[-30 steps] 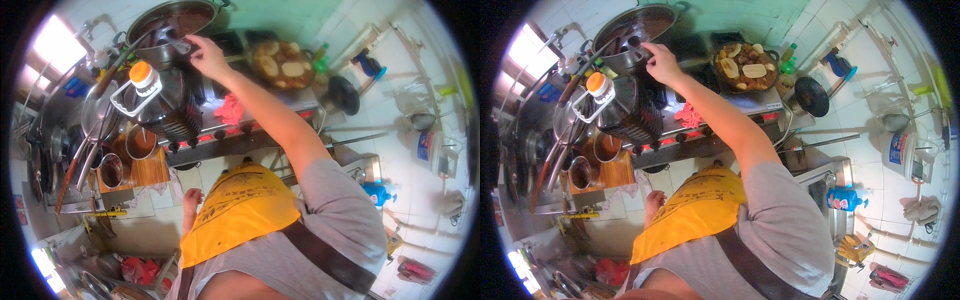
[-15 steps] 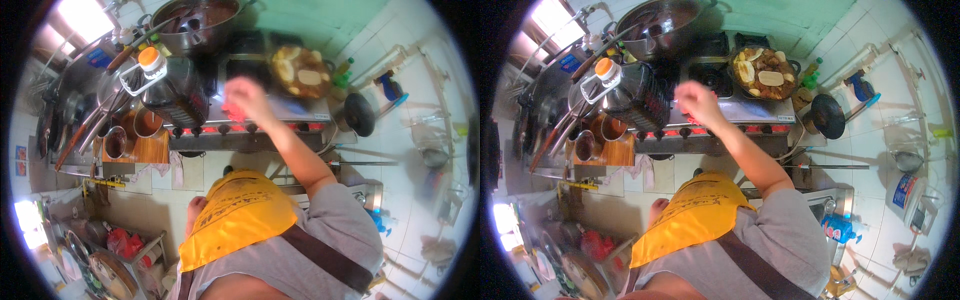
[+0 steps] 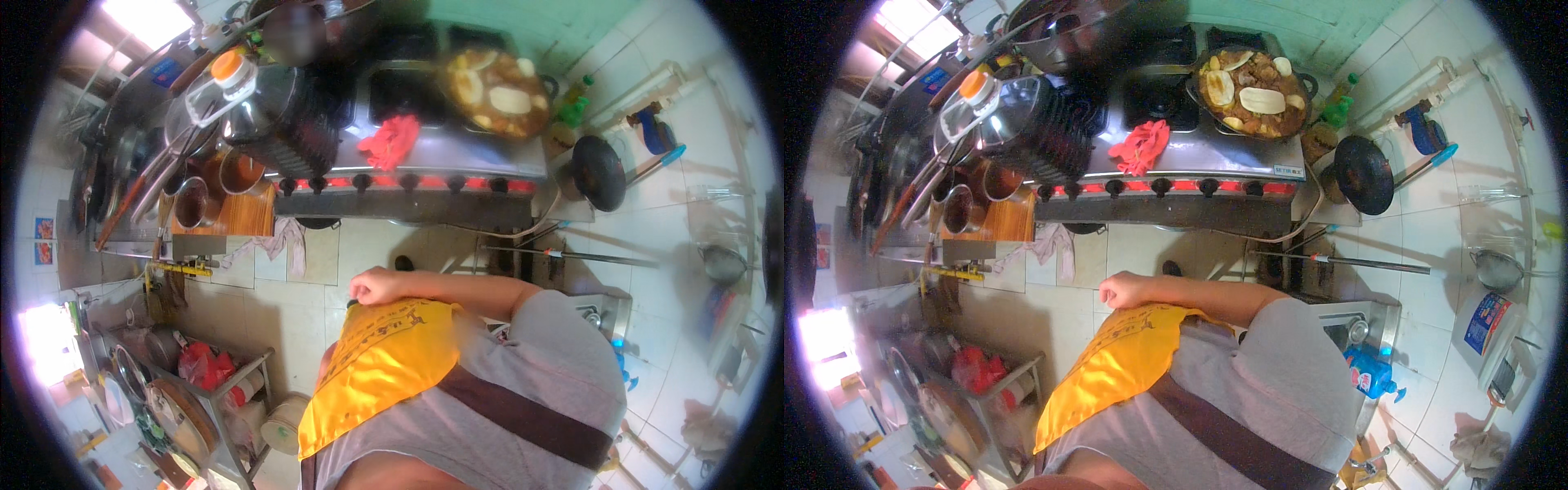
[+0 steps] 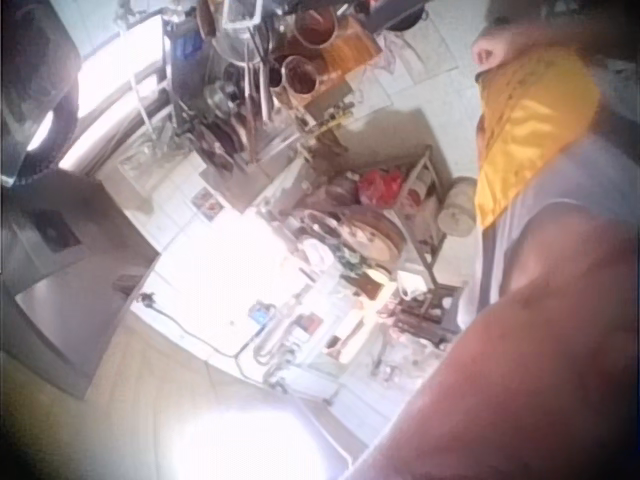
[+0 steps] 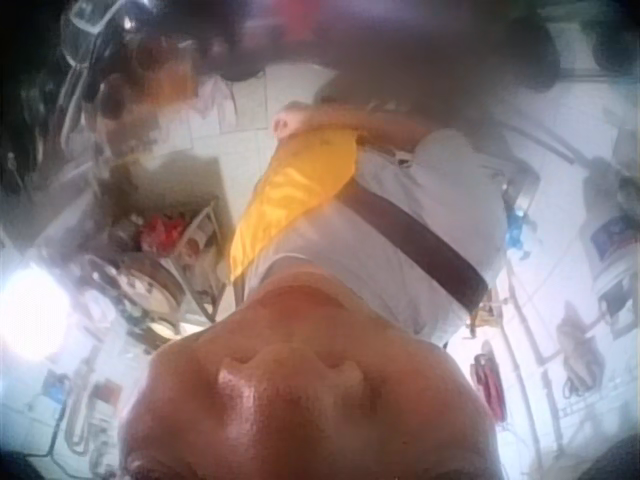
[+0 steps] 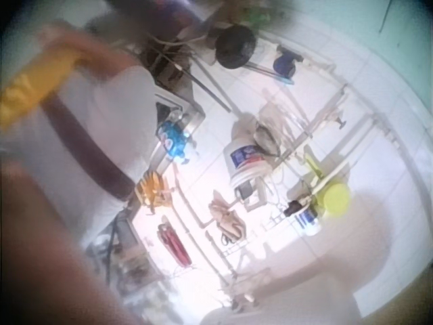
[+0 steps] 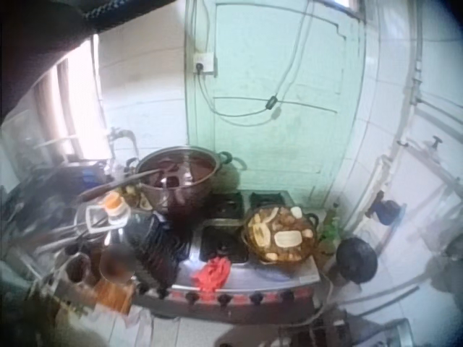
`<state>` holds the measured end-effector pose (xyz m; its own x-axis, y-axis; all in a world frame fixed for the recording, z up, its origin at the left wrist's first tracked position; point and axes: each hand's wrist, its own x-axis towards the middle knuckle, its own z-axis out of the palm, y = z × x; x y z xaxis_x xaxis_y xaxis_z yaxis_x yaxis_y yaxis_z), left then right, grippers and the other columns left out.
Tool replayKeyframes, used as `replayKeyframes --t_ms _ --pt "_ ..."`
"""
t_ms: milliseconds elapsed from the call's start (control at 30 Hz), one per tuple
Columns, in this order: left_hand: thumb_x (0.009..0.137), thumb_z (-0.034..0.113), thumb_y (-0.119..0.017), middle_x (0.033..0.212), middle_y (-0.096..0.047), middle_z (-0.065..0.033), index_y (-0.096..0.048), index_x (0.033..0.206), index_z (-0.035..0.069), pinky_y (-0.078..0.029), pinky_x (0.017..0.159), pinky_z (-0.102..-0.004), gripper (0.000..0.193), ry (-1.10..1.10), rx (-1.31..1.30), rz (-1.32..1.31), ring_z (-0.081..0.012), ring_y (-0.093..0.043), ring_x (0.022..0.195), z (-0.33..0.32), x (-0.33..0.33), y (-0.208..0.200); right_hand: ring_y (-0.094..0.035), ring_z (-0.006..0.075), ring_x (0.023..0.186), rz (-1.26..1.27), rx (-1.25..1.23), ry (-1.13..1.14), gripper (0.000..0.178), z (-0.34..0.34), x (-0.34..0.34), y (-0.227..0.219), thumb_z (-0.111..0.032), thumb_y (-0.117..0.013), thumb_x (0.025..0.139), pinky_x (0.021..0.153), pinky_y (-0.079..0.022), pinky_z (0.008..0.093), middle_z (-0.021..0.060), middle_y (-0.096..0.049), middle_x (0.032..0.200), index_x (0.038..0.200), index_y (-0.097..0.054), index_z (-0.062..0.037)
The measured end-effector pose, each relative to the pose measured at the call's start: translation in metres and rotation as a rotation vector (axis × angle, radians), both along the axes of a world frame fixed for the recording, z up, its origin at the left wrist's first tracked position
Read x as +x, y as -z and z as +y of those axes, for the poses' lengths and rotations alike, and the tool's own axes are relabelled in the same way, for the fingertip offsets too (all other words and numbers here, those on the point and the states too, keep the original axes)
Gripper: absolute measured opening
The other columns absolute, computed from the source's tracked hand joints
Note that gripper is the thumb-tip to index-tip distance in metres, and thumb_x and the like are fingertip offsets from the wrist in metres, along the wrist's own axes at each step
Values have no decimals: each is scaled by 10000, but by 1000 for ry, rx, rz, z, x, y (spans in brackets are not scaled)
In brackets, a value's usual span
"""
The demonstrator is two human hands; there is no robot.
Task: The person stirs a pot of stew on a gas stove using a ladle, then moves to a counter to peel garlic cloves by hand and place them into a small bowl.
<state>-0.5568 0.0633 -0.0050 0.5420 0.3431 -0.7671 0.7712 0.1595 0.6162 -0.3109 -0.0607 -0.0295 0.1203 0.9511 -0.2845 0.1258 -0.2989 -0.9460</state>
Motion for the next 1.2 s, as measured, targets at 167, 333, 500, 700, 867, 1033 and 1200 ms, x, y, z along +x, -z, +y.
replayKeyframes --t_ms 167,333,500,700,867,1033,1200 --pt "890 301 -520 940 -630 -96 -608 1024 -9 -452 763 -270 350 -91 -52 -45 -143 -564 842 10 -40 9 -625 233 804 -134 -106 26 227 7 -15 9 -151 -586 717 710 -491 332 106 -654 854 920 -625 -57" --pt "894 314 -515 950 -629 -95 -608 1027 -8 -450 771 -271 360 -203 -119 -85 -144 -563 850 23 -91 22 -626 232 817 -183 -120 61 211 25 -60 28 -172 -597 717 718 -493 330 107 -655 861 895 -630 -63" --pt "898 326 -510 959 -628 -94 -608 1030 -6 -449 778 -273 371 -388 -206 -117 -144 -562 858 39 -151 36 -626 238 828 -217 -175 -42 203 67 -102 19 -184 -594 747 729 -490 327 114 -654 878 906 -625 -62" --pt "903 341 -505 971 -628 -93 -608 1033 -5 -447 788 -275 384 -663 -379 -185 -144 -561 868 34 -223 41 -621 193 824 -249 -183 -323 191 122 -161 33 -168 -605 814 733 -483 308 114 -652 884 946 -600 -29" --pt "917 395 -468 1028 -622 -76 -592 1089 15 -434 840 -288 435 -526 -103 -127 -150 -549 925 23 -252 38 -628 221 865 -180 -271 -410 226 143 -183 26 -165 -609 804 767 -481 310 122 -655 911 975 -616 -19" --pt "911 383 -478 953 -625 -58 -602 1039 15 -439 786 -300 408 -749 -39 -171 -135 -538 869 -23 -279 65 -626 194 826 -397 -296 -729 215 198 -197 18 -154 -614 798 746 -485 295 110 -657 884 964 -623 -17" --pt "894 327 -526 797 -592 -26 -608 901 5 -426 679 -263 332 -1252 25 -185 -95 -497 756 -81 -271 44 -621 174 795 -472 -131 -1155 225 263 -216 50 -178 -613 789 724 -487 291 87 -658 857 960 -631 -34"
